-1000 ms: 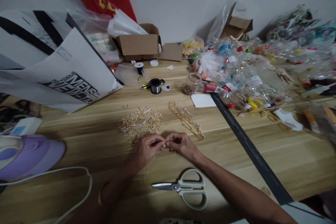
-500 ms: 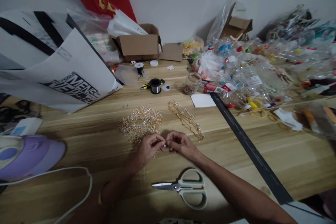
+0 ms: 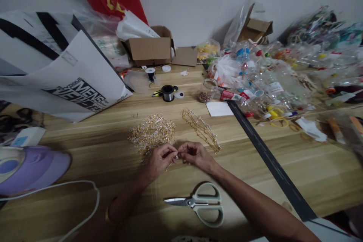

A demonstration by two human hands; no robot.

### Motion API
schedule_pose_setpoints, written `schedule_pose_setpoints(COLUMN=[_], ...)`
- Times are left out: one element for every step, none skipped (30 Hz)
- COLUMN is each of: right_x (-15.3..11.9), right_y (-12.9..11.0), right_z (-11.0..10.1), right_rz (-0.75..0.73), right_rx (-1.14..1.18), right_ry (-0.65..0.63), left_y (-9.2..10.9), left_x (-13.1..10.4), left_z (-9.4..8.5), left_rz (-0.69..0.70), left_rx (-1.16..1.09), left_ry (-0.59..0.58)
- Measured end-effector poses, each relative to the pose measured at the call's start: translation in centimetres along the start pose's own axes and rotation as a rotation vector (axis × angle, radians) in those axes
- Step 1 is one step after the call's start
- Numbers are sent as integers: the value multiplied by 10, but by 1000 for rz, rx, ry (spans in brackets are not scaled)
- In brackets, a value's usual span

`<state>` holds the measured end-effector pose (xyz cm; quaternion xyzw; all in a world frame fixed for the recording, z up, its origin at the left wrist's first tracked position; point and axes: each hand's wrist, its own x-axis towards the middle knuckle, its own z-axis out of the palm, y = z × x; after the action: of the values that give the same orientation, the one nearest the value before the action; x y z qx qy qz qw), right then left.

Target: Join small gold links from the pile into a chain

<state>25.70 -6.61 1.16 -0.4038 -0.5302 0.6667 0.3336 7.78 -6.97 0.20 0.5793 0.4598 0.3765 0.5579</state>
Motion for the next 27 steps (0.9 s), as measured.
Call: schedule_pose_setpoints(right_x=[0,0,-1,-1,-1,-1,-1,-1,-1,-1,-1,-1,-1,-1,-1,-2,-2,-2,-2,-2,-3,-3,-3,-3,-3,-2,-2], right_y=[0,-1,-1,-2,-2,-2,-2,-2,-1,0,1,2,3,4,4,4,4,4,4,3,2,2,1,1,1,1,1], right_z=[0,1,1,1,1,1,1,1,1,2,2,2,2,3,4,4,5,6,6,7,7,8,8,8,8,8,8], right_rz=[-4,-9,-15,-21,-24,-22,-18,-13,-9,-9,-15,-22,-28,-33,-37,-43,-52,-66,-80,-93,-100,-101,-95,-85,-76,-70,-67], right_rx=[15,28,35,33,24,11,-3,-14,-21,-24,-26,-29,-31,-31,-30,-29,-31,-33,-34,-31,-21,-5,17,41,65,88,111], right_ry=[-5,-8,-8,-6,-1,10,24,42,59,75,87,95,101,107,116,127,140,154,167,175,179,177,170,158,146,136,129], left_y=[0,0,0,1,2,3,4,6,7,7,8,8,9,8,8,8,7,6,5,4,3,3,3,4,5,5,6], left_x=[0,0,0,0,0,0,0,-1,-1,-1,-2,-2,-2,-2,-2,-2,-2,-2,-2,-2,-2,-2,-2,-2,-2,-2,-2], left_z=[0,0,0,0,0,0,0,0,0,0,0,0,0,0,1,1,1,1,2,2,2,3,3,3,3,3,3], left_rz=[1,0,-2,-5,-10,-14,-15,-14,-13,-13,-14,-15,-17,-18,-19,-21,-23,-23,-22,-18,-13,-10,-11,-15,-23,-32,-42], left_rx=[-2,-3,-4,-8,-10,-10,-9,-5,2,10,17,21,23,23,24,27,33,38,42,42,41,38,36,32,25,12,-7], left_ry=[6,10,12,12,11,10,8,6,2,-2,-5,-7,-10,-14,-21,-29,-37,-43,-47,-49,-45,-42,-41,-40,-42,-44,-45])
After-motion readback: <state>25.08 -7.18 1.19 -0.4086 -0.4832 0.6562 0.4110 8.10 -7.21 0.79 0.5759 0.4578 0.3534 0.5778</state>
